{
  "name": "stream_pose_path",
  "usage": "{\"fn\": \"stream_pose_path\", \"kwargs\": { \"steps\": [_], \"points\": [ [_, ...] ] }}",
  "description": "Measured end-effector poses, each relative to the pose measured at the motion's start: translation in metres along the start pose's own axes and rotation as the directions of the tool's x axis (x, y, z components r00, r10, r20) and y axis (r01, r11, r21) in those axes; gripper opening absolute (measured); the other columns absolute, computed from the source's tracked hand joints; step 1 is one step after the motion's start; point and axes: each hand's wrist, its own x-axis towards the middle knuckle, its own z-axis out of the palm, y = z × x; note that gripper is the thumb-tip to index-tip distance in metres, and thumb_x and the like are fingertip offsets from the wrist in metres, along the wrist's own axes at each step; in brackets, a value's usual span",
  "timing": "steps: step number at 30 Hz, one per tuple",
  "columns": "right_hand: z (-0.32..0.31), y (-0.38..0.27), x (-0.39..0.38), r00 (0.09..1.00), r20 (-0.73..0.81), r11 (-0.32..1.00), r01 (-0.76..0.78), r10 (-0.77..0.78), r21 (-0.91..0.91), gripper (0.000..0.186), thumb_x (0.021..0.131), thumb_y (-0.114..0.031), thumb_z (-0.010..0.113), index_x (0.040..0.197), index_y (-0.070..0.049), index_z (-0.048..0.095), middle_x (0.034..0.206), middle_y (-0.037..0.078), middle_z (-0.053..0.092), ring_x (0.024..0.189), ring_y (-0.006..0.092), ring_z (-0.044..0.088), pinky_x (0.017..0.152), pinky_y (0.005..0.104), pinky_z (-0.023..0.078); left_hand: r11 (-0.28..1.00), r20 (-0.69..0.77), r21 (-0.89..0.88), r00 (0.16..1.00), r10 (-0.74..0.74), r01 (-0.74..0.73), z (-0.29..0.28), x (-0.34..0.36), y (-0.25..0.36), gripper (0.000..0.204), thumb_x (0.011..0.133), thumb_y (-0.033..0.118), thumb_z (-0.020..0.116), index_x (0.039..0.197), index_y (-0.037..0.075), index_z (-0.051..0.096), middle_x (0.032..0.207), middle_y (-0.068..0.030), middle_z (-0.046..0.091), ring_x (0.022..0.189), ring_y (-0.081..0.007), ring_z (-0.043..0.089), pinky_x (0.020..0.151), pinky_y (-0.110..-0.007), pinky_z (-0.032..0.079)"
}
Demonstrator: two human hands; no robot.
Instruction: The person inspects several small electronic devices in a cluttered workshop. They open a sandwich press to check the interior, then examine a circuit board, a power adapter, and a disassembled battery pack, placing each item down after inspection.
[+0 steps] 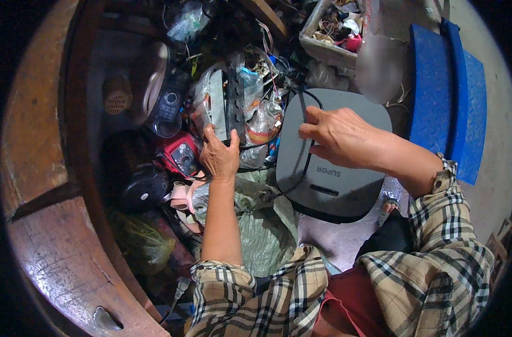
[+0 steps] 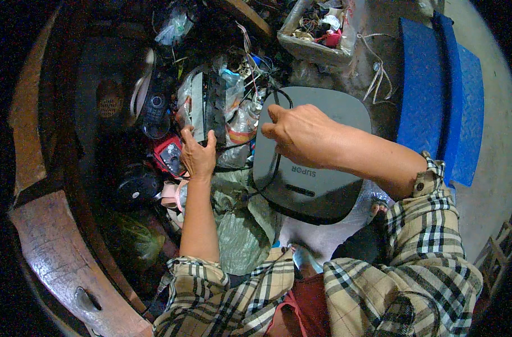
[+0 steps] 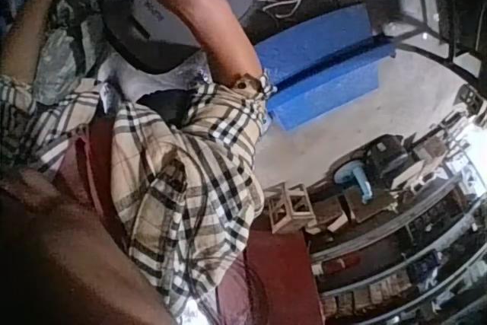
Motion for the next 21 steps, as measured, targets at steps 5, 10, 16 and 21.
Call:
{"fn": "stream_pose_path", "kwargs": {
  "steps": [5, 10, 16, 21],
  "points": [
    [0.012, 0.004, -0.006, 0.989, 0.066, 0.989, 0.137, -0.133, -0.06, 0.021, 0.076, -0.009, 0.06, 0.096, -0.003, 0.059, 0.1, 0.018, 0.052, 0.066, 0.0332, 0.063, 0.058, 0.0426, 0.052, 1.0, 0.016, -0.004, 1.0, -0.018, 0.018, 0.002, 0.0, 0.002, 0.051, 0.078, 0.029, 0.07, 0.113, 0.004, 0.042, 0.095, -0.026, 0.062, 0.085, -0.0447, 0.06, 0.073, -0.049, 0.045],
    [0.024, 0.005, 0.004, 0.992, 0.091, 0.99, 0.099, -0.09, -0.1, 0.018, 0.076, -0.008, 0.057, 0.093, -0.003, 0.062, 0.101, 0.017, 0.052, 0.067, 0.0326, 0.063, 0.059, 0.042, 0.052, 0.998, 0.006, -0.029, 0.998, -0.059, 0.059, 0.001, 0.001, -0.001, 0.052, 0.078, 0.03, 0.071, 0.114, 0.005, 0.043, 0.095, -0.0241, 0.063, 0.085, -0.0429, 0.061, 0.074, -0.048, 0.046],
    [0.029, 0.013, 0.006, 0.991, 0.065, 0.983, 0.128, -0.12, -0.134, 0.012, 0.076, -0.009, 0.058, 0.084, -0.003, 0.064, 0.097, 0.015, 0.053, 0.068, 0.0323, 0.063, 0.059, 0.042, 0.052, 0.989, 0.033, -0.067, 0.991, -0.132, 0.134, -0.003, 0.002, 0.001, 0.051, 0.078, 0.031, 0.071, 0.113, 0.006, 0.044, 0.093, -0.0211, 0.064, 0.085, -0.041, 0.062, 0.074, -0.046, 0.046],
    [0.01, 0.008, 0.009, 0.992, -0.025, 0.992, 0.124, -0.123, 0.031, 0.01, 0.076, -0.009, 0.064, 0.085, -0.005, 0.063, 0.091, 0.013, 0.053, 0.074, 0.0317, 0.062, 0.063, 0.0413, 0.051, 0.98, 0.0, -0.142, 0.99, -0.142, 0.141, 0.0, 0.003, -0.005, 0.05, 0.078, 0.032, 0.072, 0.111, 0.005, 0.045, 0.09, -0.0192, 0.064, 0.084, -0.038, 0.062, 0.074, -0.044, 0.046]
  ]
}}
